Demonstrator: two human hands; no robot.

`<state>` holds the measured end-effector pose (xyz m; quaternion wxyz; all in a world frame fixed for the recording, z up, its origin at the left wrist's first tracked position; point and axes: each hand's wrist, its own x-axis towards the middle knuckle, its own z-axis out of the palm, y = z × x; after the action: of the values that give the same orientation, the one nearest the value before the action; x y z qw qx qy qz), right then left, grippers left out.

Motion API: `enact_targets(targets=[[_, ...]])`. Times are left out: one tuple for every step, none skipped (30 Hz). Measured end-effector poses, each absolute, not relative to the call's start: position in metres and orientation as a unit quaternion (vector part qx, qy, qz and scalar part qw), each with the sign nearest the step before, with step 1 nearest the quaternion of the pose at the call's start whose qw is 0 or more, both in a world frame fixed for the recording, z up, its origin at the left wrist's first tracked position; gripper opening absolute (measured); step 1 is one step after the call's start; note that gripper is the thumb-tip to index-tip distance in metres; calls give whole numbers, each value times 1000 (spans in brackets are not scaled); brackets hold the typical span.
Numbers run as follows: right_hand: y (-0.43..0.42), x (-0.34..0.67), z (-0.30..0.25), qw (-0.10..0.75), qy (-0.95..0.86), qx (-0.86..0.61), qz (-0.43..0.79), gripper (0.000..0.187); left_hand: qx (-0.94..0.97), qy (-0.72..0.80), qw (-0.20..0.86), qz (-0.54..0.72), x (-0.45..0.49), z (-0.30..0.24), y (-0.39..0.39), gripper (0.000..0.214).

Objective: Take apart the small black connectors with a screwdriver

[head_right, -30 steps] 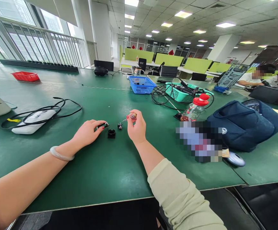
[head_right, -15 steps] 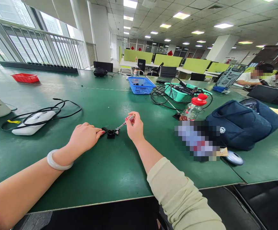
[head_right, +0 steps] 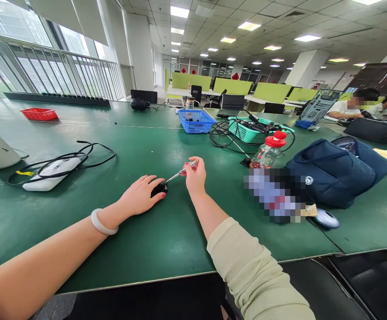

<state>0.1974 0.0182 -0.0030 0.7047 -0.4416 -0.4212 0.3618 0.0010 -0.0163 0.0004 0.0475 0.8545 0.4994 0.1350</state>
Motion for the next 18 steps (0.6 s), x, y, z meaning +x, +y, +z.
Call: enact_targets(targets=[[20,198,-4,705,-405,-443,378,30,856,495,54,139,1,0,-16,54],[23,199,-6,708,-386,-445,390,30,856,492,61,144,1,0,-16,52],[25,200,-7,711,-369,-444,401,30,856,491,66,148,1,1,-16,51],[27,200,-9,711,-353,-443,417,30,856,490,71,150,2,2,-16,51],[29,200,-10,710,-338,-440,434,30,855,490,75,151,3,3,-16,51],[30,200,-12,705,-328,-436,453,30,855,490,77,150,4,3,-16,51],[31,199,-13,699,-321,-432,471,30,855,490,79,147,5,3,-16,51],[31,197,-14,693,-318,-427,486,29,856,489,81,145,6,3,-16,51],[31,196,-14,688,-318,-423,497,28,857,488,83,143,7,3,-16,51],[31,194,-15,685,-319,-420,502,27,857,488,85,143,7,2,-16,51],[30,192,-14,684,-320,-417,506,27,857,487,86,144,8,2,-15,51],[29,191,-14,682,-320,-412,512,27,857,487,86,146,9,1,-15,52],[29,190,-13,682,-318,-405,519,27,856,487,86,149,9,1,-15,53],[28,189,-13,683,-314,-398,526,26,856,487,85,154,9,1,-15,53],[27,189,-12,685,-306,-393,532,26,855,487,84,158,10,1,-14,52],[27,190,-11,687,-297,-389,537,25,854,487,85,163,10,1,-14,50],[27,190,-10,688,-288,-388,541,25,853,487,86,168,10,1,-14,46],[27,191,-10,689,-281,-389,543,24,852,487,89,172,10,1,-14,43]])
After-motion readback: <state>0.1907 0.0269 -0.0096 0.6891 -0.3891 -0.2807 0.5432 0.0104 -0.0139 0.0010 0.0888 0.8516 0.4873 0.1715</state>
